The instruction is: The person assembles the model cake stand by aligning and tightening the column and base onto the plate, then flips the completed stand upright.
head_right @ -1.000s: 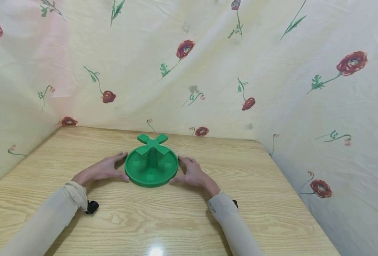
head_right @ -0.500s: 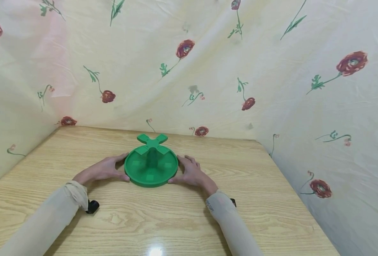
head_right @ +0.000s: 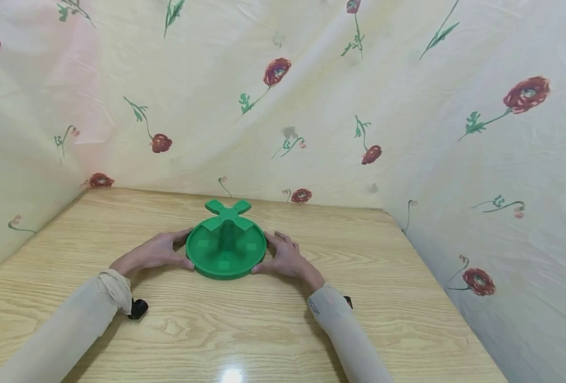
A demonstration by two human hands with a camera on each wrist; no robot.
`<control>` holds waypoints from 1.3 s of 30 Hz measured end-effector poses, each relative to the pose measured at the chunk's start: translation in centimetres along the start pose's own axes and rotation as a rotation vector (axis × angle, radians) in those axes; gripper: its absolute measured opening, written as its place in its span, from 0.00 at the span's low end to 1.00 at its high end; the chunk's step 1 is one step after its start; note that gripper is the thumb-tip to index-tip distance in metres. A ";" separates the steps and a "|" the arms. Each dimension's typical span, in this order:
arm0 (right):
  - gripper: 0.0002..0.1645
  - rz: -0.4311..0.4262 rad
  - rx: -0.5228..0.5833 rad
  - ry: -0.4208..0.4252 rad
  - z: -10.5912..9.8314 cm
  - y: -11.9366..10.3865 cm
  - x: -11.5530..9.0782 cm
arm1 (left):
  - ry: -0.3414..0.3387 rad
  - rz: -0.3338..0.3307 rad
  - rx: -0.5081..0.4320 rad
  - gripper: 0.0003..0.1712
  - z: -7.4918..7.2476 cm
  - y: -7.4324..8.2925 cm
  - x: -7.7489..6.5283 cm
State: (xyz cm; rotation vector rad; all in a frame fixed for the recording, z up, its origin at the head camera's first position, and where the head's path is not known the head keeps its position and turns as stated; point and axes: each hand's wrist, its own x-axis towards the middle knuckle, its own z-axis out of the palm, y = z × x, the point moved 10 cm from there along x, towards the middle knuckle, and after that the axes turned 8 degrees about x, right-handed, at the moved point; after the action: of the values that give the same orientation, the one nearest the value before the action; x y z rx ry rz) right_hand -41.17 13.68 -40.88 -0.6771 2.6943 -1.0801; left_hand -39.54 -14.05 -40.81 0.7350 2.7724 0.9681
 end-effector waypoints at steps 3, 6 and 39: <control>0.63 0.015 0.036 0.004 -0.2 0.3 0.0 | 0.009 -0.008 -0.052 0.65 -0.1 0.0 0.0; 0.61 0.010 0.107 -0.005 -0.3 0.4 0.1 | 0.028 -0.017 -0.108 0.63 -0.3 -0.1 0.0; 0.54 0.367 0.503 -0.092 -10.0 -6.7 -0.8 | -0.408 -0.305 -0.251 0.58 -7.5 10.3 2.1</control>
State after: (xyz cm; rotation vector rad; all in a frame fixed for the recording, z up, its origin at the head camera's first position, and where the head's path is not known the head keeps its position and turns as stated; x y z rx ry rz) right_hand -41.24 15.94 -29.06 -0.1341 2.2040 -1.4839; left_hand -39.13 -10.22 -28.49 0.4010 2.2726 0.9535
